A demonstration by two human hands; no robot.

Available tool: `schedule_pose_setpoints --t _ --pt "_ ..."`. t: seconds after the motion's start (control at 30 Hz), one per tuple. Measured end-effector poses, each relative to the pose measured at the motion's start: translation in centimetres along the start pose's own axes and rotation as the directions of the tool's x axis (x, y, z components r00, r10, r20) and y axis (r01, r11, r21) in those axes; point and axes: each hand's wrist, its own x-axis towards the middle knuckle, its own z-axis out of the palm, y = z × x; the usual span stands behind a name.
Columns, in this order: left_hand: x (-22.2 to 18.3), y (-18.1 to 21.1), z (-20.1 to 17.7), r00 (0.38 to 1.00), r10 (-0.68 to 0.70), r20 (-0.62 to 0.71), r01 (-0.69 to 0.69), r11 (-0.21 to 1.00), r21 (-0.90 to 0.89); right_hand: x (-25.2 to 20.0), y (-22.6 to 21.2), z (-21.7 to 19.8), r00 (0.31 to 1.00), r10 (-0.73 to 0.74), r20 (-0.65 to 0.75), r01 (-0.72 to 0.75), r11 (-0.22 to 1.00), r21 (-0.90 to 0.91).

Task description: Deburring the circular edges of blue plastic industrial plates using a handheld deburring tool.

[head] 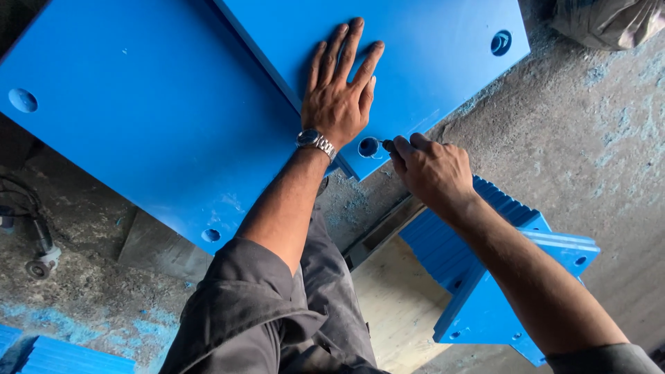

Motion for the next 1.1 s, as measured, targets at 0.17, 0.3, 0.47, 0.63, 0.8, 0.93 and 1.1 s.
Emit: schedule_pose_setpoints --t 0.17,0.3,0.47,0.63,0.8,0.93,1.1 --pt "0.0 -0.5 1.1 0.996 0.014 -0.083 -0.015 1.000 -0.008 -0.7 -2.2 1.5 0.976 0.165 0.144 -0.188 0.968 0.165" --pt "-0.2 -0.6 1.8 0.996 0.019 -0.087 -0.021 1.000 -0.017 -0.9 -5.3 2.2 0.918 0.316 0.240 -0.366 0.908 0.204" --pt "-0.4 -0.5 1.8 0.994 0.022 -0.111 -0.026 0.999 -0.032 1.3 -7.0 1.0 0.898 0.291 0.329 -0.385 0.883 0.270" --pt "-0.5 -0.4 1.3 0.997 0.027 -0.077 -0.031 0.999 -0.045 4.2 -5.2 -2.5 0.837 0.315 0.446 -0.460 0.848 0.263" --pt "-0.5 -0.7 1.2 0.992 0.036 -0.122 -0.040 0.999 -0.029 3.6 -0.7 -1.1 0.882 0.333 0.335 -0.422 0.874 0.242" --pt "-0.5 -0.8 1.5 0.991 0.037 -0.131 -0.046 0.997 -0.063 1.2 -0.6 -0.8 0.816 0.373 0.442 -0.517 0.813 0.268" --pt "-0.4 -1.0 2.0 0.988 0.040 -0.151 -0.048 0.998 -0.049 -1.0 -0.7 3.4 0.881 0.313 0.355 -0.439 0.819 0.370"
